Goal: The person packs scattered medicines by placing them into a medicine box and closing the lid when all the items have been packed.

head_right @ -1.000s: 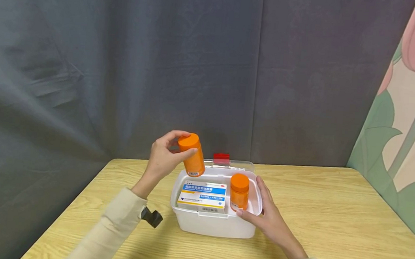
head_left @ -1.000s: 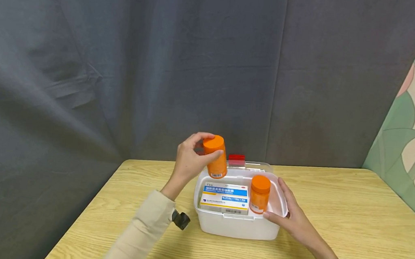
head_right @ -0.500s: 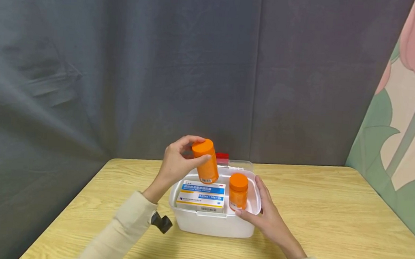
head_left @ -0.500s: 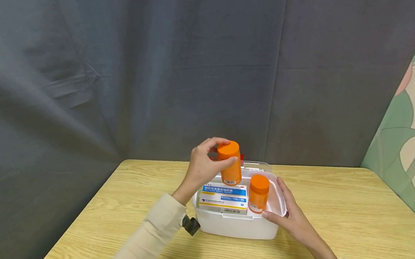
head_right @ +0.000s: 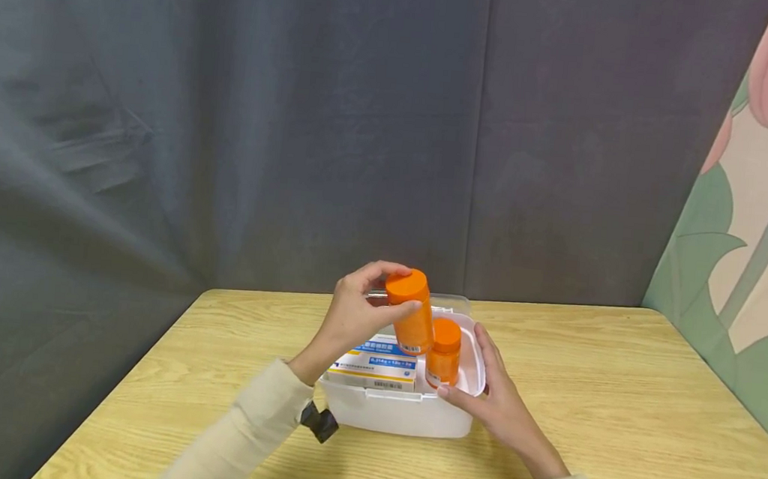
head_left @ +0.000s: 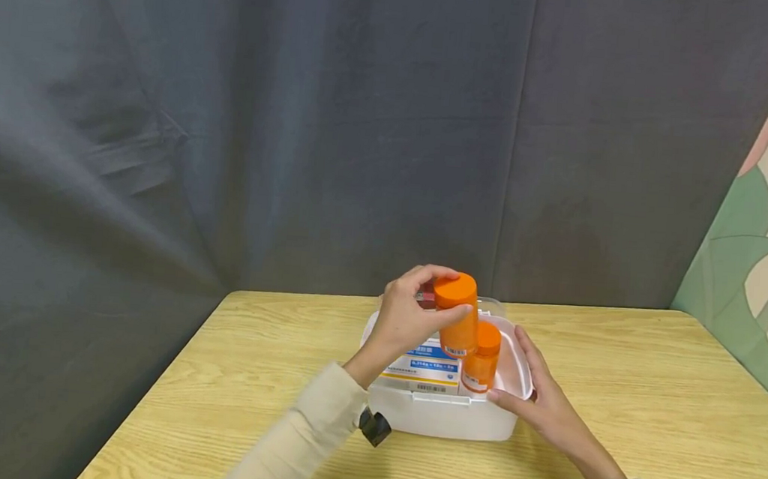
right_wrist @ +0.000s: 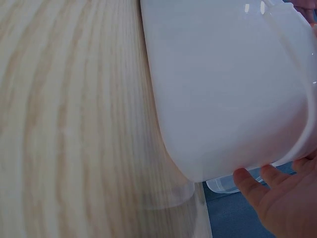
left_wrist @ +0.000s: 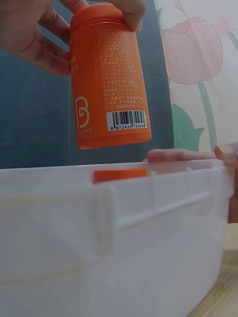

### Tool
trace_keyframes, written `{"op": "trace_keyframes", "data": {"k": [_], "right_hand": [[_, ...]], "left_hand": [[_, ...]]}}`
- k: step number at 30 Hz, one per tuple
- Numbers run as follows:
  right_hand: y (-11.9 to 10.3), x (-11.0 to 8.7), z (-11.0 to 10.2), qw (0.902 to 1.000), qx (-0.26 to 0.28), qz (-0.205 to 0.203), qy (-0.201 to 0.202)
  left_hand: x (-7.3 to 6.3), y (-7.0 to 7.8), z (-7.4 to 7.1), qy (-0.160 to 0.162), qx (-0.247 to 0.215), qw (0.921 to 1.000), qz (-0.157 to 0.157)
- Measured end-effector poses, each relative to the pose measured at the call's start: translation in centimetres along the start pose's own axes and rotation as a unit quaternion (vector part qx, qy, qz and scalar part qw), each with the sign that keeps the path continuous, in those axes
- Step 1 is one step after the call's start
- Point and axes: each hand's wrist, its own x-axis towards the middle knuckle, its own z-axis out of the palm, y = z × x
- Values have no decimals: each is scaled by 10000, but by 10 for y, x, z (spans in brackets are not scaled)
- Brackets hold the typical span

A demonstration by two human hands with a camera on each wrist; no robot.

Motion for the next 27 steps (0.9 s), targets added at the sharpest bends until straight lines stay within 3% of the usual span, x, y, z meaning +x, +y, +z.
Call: {"op": "trace_keyframes", "data": {"k": [16, 27], "right_hand": [[1, 0, 0, 9999, 70, 54, -75], [5, 2, 0, 9998, 159, -111, -45]], "left_hand": [[-10, -3, 27, -731, -274, 9967, -229], [-15, -9, 41, -1211, 92, 9906, -631]]}}
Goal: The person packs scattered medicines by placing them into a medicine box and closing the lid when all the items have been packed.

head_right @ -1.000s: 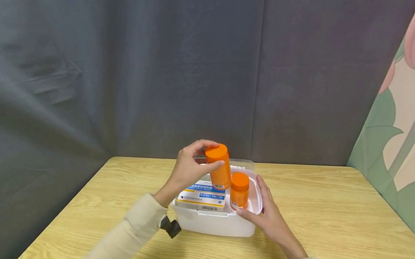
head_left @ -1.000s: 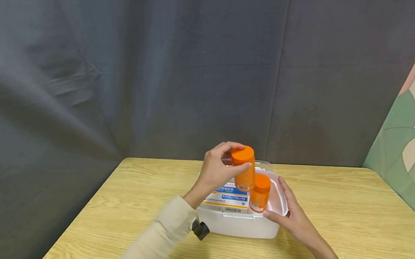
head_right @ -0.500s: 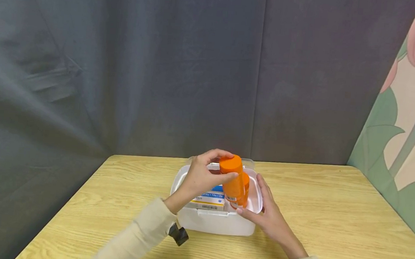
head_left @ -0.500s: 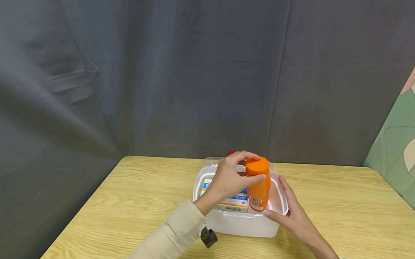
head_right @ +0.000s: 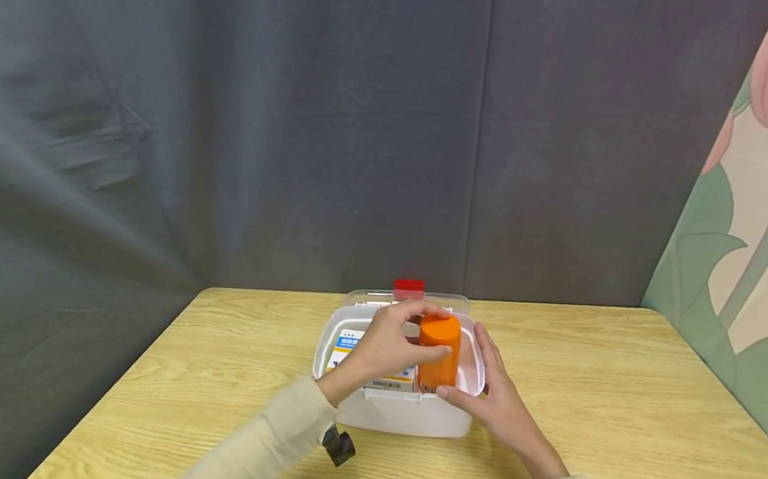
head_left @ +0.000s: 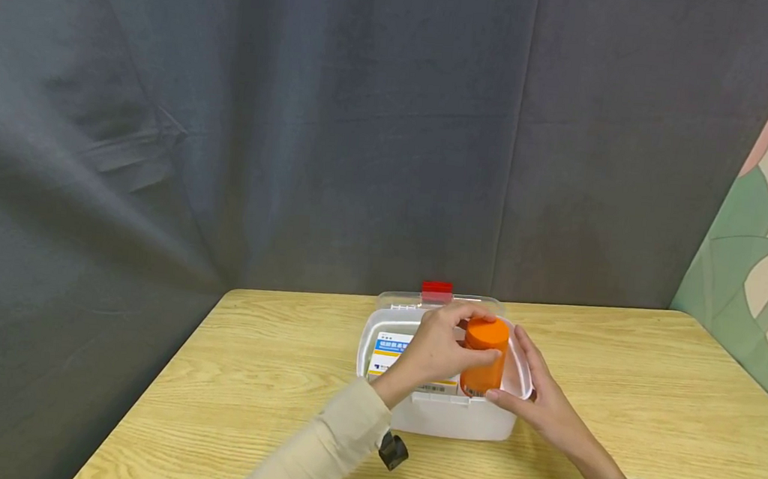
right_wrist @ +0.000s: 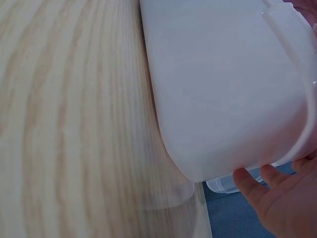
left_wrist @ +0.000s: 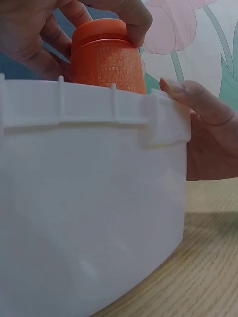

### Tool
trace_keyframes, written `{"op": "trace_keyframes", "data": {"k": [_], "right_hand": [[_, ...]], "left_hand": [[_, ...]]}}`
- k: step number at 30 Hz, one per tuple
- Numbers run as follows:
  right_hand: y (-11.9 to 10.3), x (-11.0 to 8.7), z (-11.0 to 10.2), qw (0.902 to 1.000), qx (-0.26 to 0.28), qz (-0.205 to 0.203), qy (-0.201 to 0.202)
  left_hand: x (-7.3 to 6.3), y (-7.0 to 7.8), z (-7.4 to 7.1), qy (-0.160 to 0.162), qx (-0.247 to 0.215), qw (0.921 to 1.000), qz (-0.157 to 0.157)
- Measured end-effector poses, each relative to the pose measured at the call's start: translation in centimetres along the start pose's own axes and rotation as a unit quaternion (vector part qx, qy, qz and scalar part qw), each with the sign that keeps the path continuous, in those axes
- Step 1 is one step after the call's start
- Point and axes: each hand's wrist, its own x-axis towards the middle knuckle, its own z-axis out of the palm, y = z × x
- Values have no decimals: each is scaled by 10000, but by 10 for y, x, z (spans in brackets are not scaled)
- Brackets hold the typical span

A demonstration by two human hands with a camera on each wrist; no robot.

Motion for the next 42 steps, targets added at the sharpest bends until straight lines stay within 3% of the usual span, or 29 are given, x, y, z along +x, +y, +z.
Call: {"op": "trace_keyframes", "data": {"k": [9, 19, 32, 42], "right_hand": [[-1, 0, 0, 10000, -49, 61, 11], [-2, -1, 0, 10000, 63, 8, -28], [-3, -1, -1, 10000, 7, 56, -36], [-3, -2, -1, 10000, 6, 55, -14]], "left_hand": [[0, -3, 5, -366, 825, 9958, 127], [-1, -5, 11, -510, 1029, 9934, 54], [0, -11, 13, -911, 1215, 9880, -270], [1, -17, 14, -1292, 1221, 9841, -33]]}}
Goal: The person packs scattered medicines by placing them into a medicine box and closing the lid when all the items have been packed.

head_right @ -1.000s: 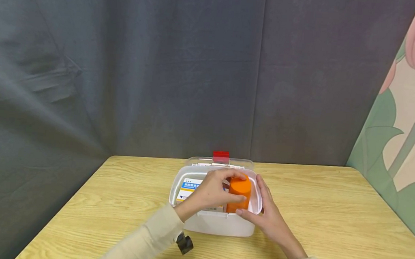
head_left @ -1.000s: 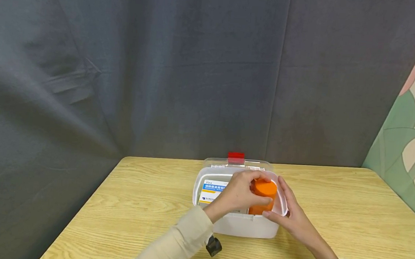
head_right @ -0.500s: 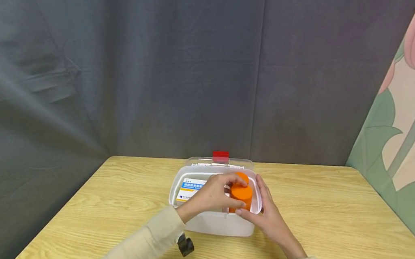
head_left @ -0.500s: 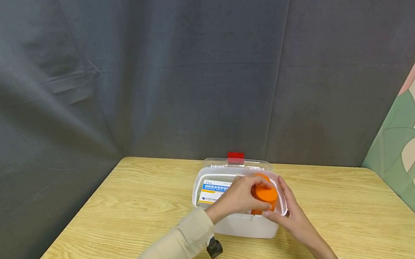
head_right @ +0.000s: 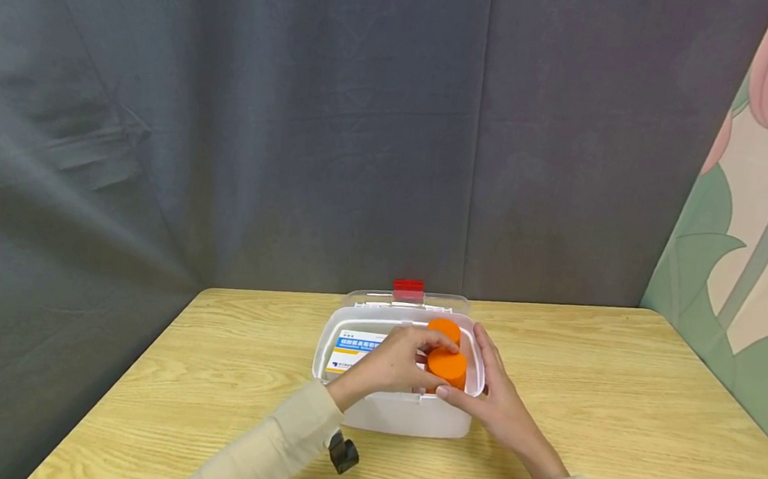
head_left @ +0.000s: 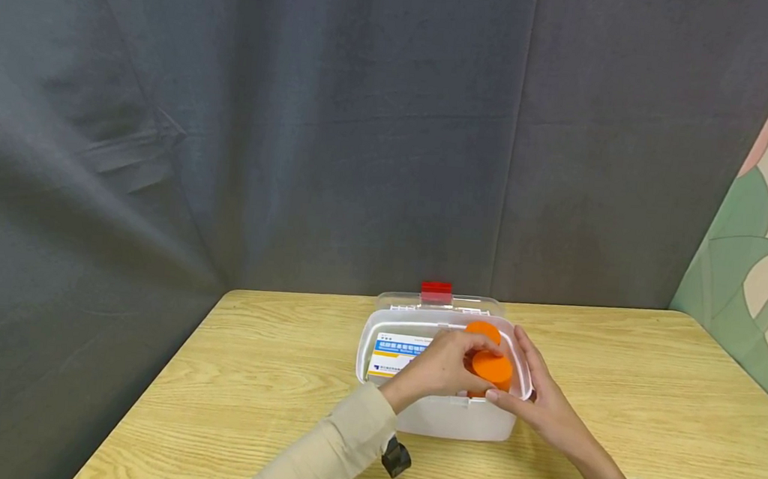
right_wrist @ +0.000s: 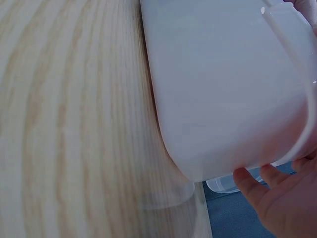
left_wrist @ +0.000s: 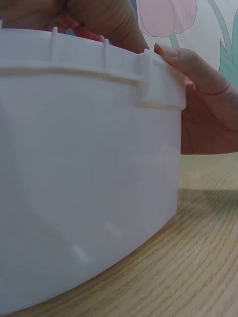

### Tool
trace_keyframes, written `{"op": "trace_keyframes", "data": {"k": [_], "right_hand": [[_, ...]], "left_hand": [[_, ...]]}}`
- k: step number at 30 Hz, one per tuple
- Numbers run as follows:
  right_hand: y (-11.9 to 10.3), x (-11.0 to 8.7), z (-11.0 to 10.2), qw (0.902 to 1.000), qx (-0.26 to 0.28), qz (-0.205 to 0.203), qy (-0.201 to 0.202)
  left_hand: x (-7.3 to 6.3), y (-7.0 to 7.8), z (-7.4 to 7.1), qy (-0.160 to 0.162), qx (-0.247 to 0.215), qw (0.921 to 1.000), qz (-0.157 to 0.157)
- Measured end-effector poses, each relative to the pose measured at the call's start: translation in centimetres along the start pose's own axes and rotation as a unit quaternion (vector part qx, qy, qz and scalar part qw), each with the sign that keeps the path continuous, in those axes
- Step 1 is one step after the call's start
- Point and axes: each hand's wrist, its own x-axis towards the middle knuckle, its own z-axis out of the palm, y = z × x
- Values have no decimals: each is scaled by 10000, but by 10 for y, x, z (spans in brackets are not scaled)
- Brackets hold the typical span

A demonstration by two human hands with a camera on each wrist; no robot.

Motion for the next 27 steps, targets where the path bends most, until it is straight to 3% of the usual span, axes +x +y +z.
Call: {"op": "trace_keyframes", "data": {"k": [5, 13, 27], "right_hand": [[0, -1, 0, 10000, -34, -5, 27], [0, -2, 0, 10000, -12, 34, 33], [-2, -3, -3, 9996, -266, 44, 64]], "left_hand": [[0, 0, 0, -103, 21, 9999, 38], [0, -1, 0, -249, 542, 9975, 380], [0, -3, -1, -371, 529, 9977, 188]]}}
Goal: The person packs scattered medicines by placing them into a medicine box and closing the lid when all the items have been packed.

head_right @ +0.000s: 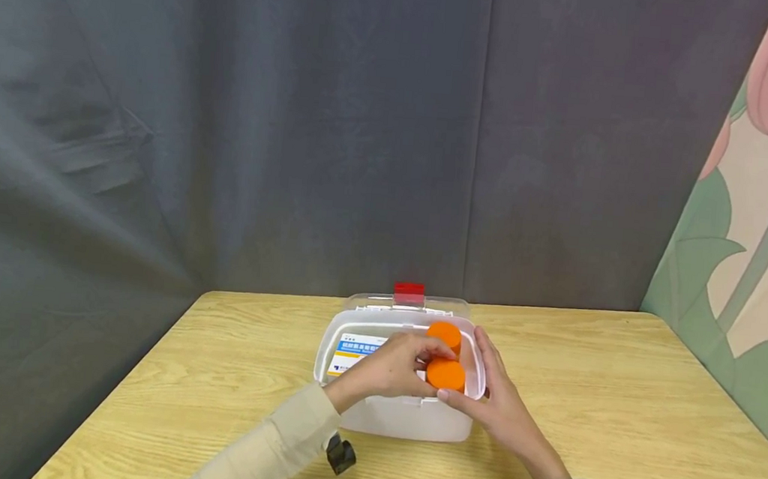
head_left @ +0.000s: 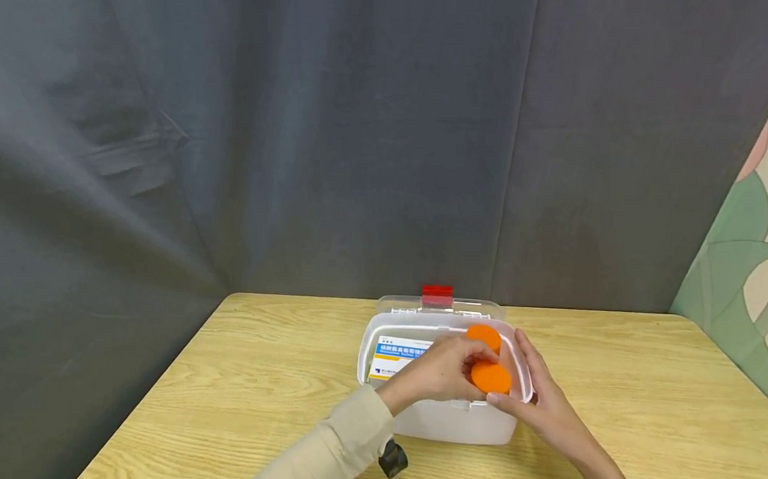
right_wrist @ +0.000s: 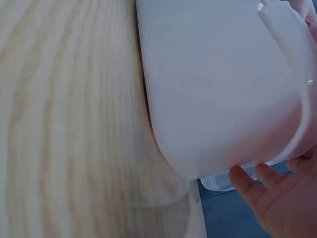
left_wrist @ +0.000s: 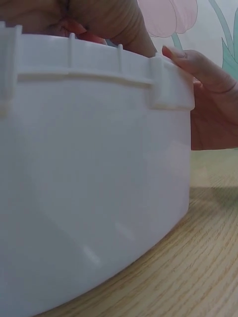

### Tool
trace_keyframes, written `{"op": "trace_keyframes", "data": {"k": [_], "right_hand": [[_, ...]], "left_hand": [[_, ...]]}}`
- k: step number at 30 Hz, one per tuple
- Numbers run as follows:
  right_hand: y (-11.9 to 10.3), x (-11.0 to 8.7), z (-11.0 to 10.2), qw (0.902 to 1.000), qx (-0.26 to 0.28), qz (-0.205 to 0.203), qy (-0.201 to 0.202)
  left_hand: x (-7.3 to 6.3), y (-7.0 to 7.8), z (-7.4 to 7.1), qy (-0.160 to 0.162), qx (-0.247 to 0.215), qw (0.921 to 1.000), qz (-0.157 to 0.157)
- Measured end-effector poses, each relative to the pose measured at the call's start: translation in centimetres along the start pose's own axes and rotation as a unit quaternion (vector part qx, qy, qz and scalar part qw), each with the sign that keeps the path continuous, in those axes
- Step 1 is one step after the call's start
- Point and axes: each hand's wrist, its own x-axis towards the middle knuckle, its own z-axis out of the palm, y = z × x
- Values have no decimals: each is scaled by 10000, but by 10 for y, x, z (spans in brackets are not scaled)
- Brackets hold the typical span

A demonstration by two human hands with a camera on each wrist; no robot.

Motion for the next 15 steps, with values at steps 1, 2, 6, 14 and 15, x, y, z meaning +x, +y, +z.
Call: {"op": "trace_keyframes", "data": {"k": [1, 2, 6, 14, 15], "right_hand": [[0, 0, -1, 10000, -49, -24, 8], [-1, 0, -1, 9999, -110, -53, 20], [-2, 2, -3, 9992, -364, -145, -11], [-4, 7, -22, 9970, -758, -89, -89], [-5, 8, -26, 9969, -782, -17, -60]], "left_hand": [[0, 0, -1, 7, -53, 10000, -2], [0, -1, -1, 14, -123, 9999, -17], [-3, -3, -3, 7, -495, 9986, -160], [-14, -12, -20, 231, -1333, 9899, -428], [-15, -14, -23, 313, -1374, 9891, -428]]}}
